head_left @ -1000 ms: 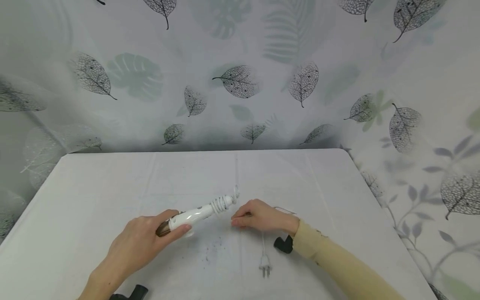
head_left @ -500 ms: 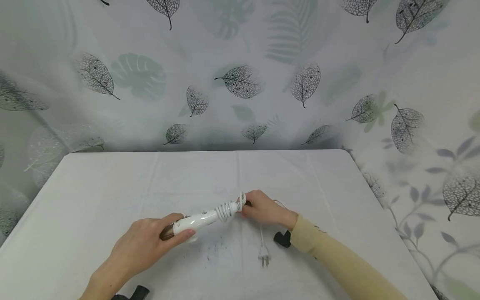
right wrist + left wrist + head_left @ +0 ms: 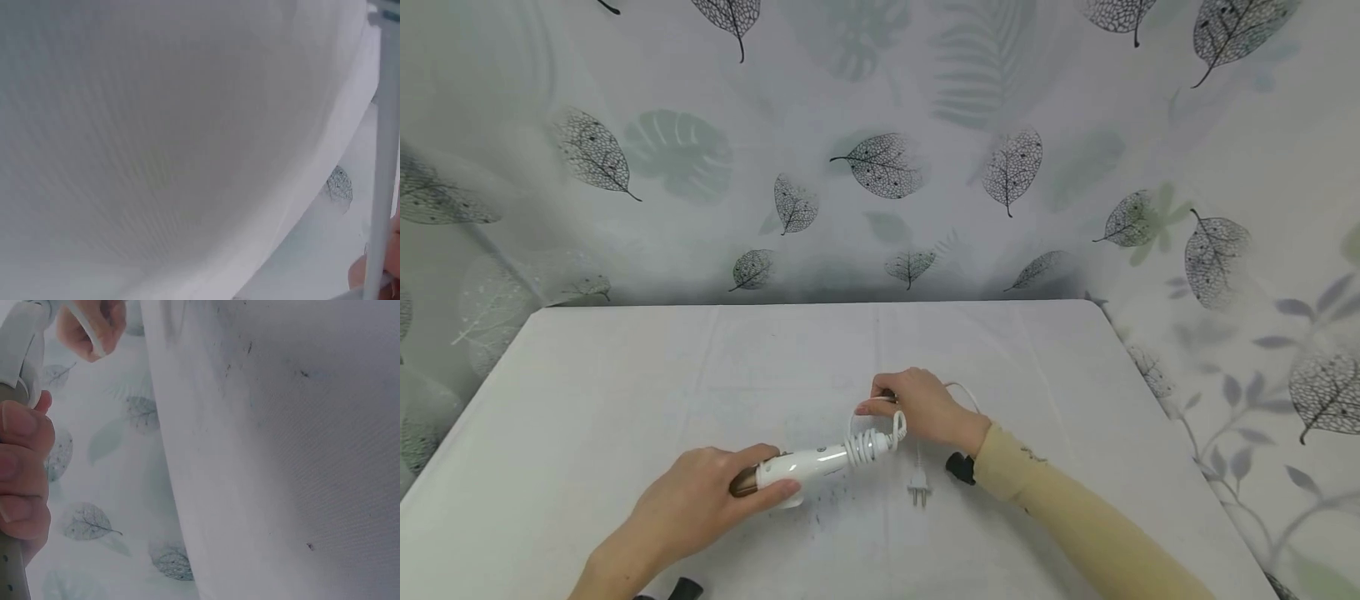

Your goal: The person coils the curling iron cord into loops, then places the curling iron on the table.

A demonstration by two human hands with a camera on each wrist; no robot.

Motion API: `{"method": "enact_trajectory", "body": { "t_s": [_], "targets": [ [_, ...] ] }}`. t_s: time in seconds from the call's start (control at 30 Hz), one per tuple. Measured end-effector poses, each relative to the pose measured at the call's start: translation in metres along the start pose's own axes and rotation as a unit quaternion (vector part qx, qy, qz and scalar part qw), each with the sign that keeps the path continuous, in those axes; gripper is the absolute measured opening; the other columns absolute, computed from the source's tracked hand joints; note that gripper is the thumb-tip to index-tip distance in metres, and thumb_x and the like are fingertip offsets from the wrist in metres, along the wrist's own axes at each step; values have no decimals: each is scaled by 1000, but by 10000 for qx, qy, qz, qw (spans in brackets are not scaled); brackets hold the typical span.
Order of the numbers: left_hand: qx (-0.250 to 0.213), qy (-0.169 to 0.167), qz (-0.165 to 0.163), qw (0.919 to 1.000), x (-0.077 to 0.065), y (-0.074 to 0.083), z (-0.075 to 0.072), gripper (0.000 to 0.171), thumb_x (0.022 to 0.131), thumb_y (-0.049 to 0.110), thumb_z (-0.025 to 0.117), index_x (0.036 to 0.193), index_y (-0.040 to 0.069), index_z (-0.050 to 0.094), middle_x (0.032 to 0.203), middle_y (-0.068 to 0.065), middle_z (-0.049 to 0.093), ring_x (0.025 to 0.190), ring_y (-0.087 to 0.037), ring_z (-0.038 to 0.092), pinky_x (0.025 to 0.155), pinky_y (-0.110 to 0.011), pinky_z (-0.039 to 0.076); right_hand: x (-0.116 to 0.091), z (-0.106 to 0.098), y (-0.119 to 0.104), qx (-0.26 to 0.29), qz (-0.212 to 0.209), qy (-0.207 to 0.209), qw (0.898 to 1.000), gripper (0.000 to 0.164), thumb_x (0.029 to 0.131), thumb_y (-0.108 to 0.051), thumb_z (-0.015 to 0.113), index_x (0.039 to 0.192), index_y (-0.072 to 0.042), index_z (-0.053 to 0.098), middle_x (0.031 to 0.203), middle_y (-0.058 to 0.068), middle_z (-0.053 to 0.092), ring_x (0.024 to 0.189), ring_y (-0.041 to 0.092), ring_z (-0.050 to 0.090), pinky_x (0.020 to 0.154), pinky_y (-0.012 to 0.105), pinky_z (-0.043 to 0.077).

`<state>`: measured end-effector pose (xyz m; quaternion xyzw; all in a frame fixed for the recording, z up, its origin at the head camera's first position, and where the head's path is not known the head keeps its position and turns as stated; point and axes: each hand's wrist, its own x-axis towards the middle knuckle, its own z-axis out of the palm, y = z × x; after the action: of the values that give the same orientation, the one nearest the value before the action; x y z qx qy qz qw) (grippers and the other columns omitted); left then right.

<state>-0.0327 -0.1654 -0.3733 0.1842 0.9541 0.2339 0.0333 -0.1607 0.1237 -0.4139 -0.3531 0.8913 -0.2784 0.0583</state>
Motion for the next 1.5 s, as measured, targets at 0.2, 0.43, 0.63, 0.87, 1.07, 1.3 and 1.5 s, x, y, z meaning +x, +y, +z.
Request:
{"method": "enact_trajectory", "body": {
  "t_s": [0.2,0.43,0.63,0.87,1.07,1.3,1.5],
  "targets": [
    [-175,-311,-180,9992,3,0,4,36,90,69,56,102,37,67,71,22,53,60,5,44,57,-20,37,2,-10,-4,1004,136,114,9948,29,90,-32,75,73,-10,65,56,-10,43,54,2,32,56,21,28],
    [-355,-570,-215,9975,9,0,9,41,89,71,54,101,34,68,68,21,52,58,3,44,56,-20,37,3,-25,-11,2294,358,-259,9723,18,91,-29,75,86,-12,80,54,-8,36,52,9,26,53,24,26],
    [-280,-554,-175,9979,11,0,13,40,88,73,53,97,36,67,63,22,49,55,3,43,53,-21,36,1,-33,-18,2815,491,-839,9546,19,94,-30,71,94,-13,79,55,-3,36,52,12,29,52,26,27],
    [-21,-530,-302,9981,12,-1,18,40,86,74,54,91,36,64,60,20,45,53,2,40,51,-21,33,0,-34,-24,3036,77,-1766,9363,25,102,-21,59,103,0,72,61,-2,47,50,11,31,51,23,30],
    [-23,-597,-468,9971,12,-4,19,45,85,77,53,91,33,65,59,18,45,52,1,39,50,-22,32,-4,-34,-30,3143,-279,-2047,9265,23,103,-18,56,105,1,70,64,11,51,46,11,27,49,23,28],
    [-231,-558,-675,9959,13,-8,18,43,86,76,53,93,36,65,62,17,47,54,0,40,51,-22,33,-11,-35,-35,3071,-369,-2084,9279,23,104,-21,56,101,-3,70,63,2,49,46,11,28,48,22,27],
    [-169,-505,-831,9951,17,-10,14,43,85,76,54,95,36,67,62,17,49,54,-2,41,51,-23,33,-21,-30,-38,3213,-498,-2147,9210,25,106,-16,49,114,-1,67,71,15,52,47,10,30,50,21,30]
  ]
}}
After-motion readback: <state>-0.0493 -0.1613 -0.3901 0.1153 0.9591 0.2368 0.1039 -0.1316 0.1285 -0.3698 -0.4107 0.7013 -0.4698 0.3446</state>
